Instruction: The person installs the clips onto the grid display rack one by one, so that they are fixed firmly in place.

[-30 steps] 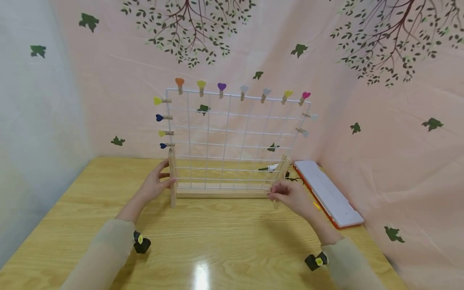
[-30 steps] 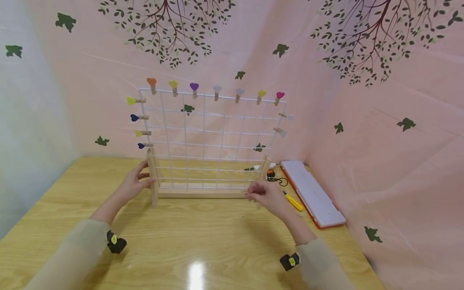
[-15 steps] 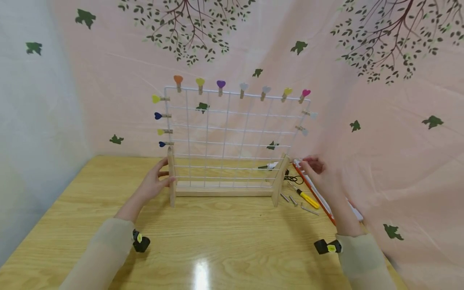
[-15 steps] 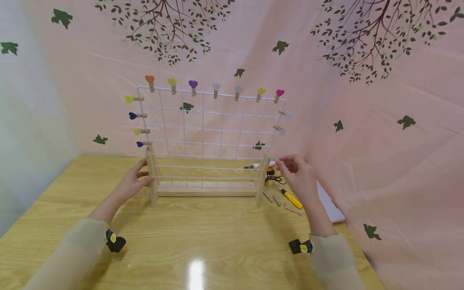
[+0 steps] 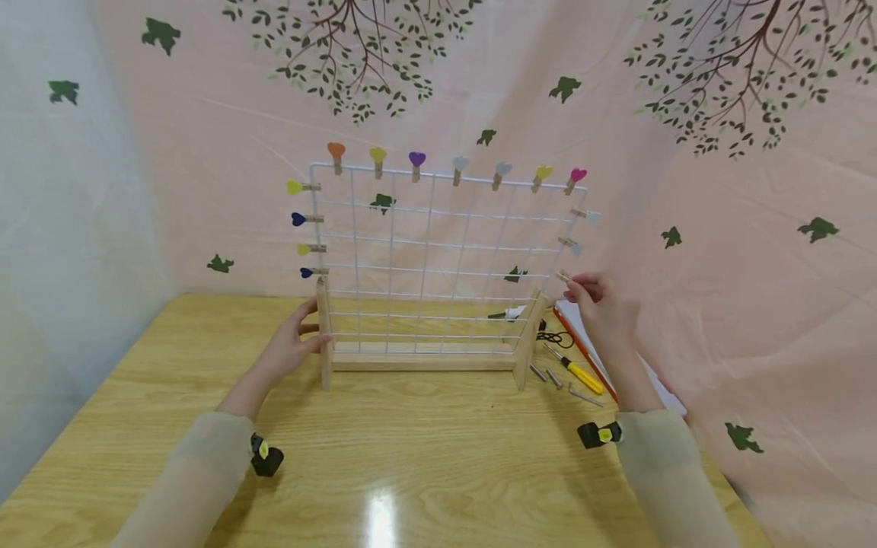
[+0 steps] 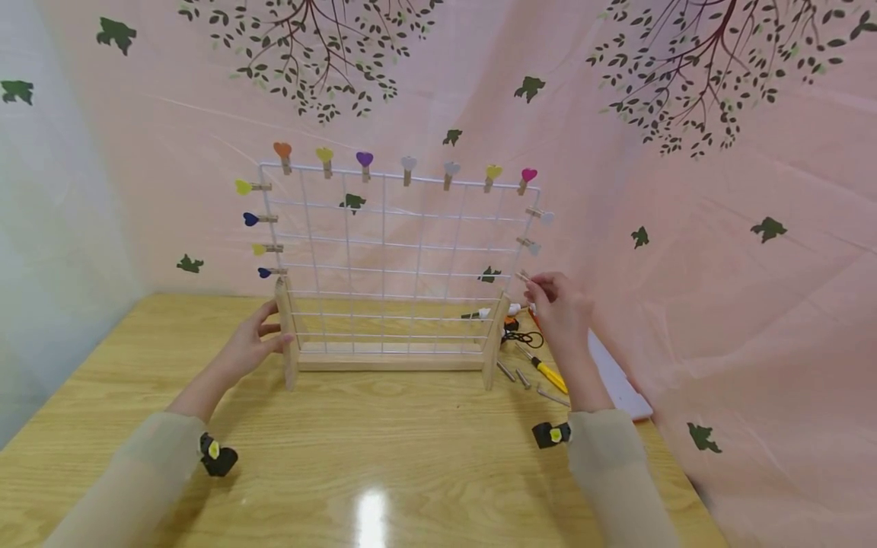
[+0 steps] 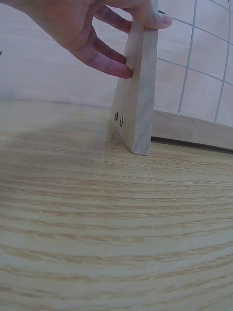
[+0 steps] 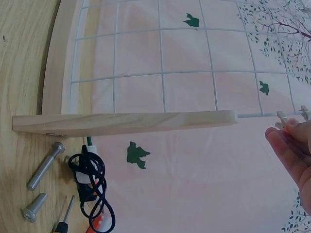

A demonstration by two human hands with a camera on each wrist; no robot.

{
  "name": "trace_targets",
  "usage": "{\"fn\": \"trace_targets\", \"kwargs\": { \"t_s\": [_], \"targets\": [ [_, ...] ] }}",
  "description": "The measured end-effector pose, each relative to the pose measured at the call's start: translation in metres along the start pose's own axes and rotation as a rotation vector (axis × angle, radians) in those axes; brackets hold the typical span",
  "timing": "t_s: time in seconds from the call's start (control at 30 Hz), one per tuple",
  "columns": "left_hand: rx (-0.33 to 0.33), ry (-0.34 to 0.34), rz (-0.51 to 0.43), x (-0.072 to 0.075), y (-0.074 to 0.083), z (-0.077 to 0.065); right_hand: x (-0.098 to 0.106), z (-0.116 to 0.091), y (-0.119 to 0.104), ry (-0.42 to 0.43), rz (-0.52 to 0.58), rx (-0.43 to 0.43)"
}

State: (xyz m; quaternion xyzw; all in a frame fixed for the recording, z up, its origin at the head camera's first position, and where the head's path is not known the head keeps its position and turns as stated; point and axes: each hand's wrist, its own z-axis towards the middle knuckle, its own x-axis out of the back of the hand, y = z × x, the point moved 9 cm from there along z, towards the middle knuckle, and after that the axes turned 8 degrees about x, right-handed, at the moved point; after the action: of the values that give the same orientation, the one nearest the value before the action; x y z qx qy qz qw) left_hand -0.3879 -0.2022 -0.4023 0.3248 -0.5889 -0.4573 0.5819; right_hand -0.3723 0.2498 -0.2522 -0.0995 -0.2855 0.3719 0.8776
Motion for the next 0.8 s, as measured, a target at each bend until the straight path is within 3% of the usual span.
{"fn": "trace_targets", "kwargs": {
  "t_s": [0.47, 0.8],
  "targets": [
    [0.002, 0.02, 0.029, 0.0, -0.003, 0.002, -0.015, 0.012, -0.001, -0.005, -0.035, 0.065],
    [0.017, 0.021, 0.032, 0.001, -0.004, 0.003, -0.01, 0.012, -0.002, 0.002, -0.062, 0.043]
  ]
}}
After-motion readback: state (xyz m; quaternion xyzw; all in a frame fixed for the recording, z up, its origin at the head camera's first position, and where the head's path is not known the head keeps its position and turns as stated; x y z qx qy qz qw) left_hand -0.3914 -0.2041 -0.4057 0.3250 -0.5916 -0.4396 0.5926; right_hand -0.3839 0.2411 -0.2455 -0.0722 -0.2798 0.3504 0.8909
